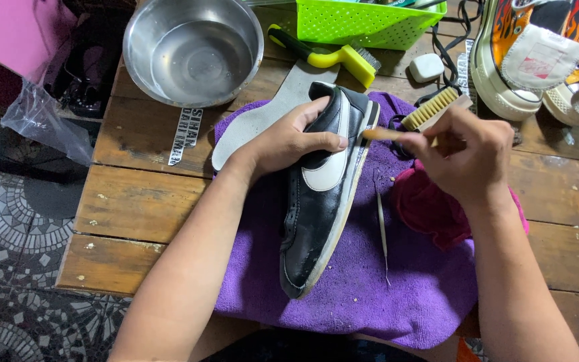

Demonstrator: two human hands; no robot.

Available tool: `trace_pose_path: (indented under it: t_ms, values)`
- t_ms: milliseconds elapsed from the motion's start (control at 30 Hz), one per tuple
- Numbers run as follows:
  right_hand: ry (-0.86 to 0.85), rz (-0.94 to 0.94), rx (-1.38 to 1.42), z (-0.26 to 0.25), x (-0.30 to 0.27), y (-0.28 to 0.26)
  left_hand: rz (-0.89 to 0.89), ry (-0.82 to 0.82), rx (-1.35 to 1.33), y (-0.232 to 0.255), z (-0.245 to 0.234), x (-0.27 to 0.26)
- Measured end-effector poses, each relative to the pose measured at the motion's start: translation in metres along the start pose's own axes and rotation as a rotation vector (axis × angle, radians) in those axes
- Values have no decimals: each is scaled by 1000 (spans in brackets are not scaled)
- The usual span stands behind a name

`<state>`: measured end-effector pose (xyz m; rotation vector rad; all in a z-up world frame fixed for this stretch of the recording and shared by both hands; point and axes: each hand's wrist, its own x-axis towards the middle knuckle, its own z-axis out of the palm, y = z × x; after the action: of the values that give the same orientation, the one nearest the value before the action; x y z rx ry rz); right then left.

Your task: Cleaning the midsole and interior of a black sneaker using a toothbrush and cleaning solution.

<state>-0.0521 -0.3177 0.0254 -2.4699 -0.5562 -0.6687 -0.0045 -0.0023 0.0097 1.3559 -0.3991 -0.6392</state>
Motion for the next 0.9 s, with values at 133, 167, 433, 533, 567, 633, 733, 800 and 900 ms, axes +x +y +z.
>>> trace_pose_path:
  t_ms: [133, 167, 433, 533, 567, 633, 733, 800, 900]
  values:
    - [-127, -82, 148, -5, 0, -12, 11, -7, -66, -5, -2, 2]
    - [-134, -52, 158, -5, 0, -14, 24, -14, -73, -7, -2, 3]
    - [-185, -139, 149, -9, 2, -27, 31, -12, -59, -2, -2, 1]
    - [-130, -103, 78, -9, 4, -21, 18, -6, -38, -1, -2, 1]
    - [-83, -31, 17, -9, 4, -16, 30, -19, -31, -2, -2, 2]
    - [-138, -97, 94, -13, 3, -31, 19, -14, -35, -2, -1, 1]
    - [-241, -158, 215, -15, 7, -46, 17, -2, -31, -3, -3, 1]
    - [-288, -143, 257, -13, 7, -38, 19, -3, -25, -3, -3, 1]
    - [-160, 51, 99, -10, 3, -23, 44, -31, -35, -4, -3, 2]
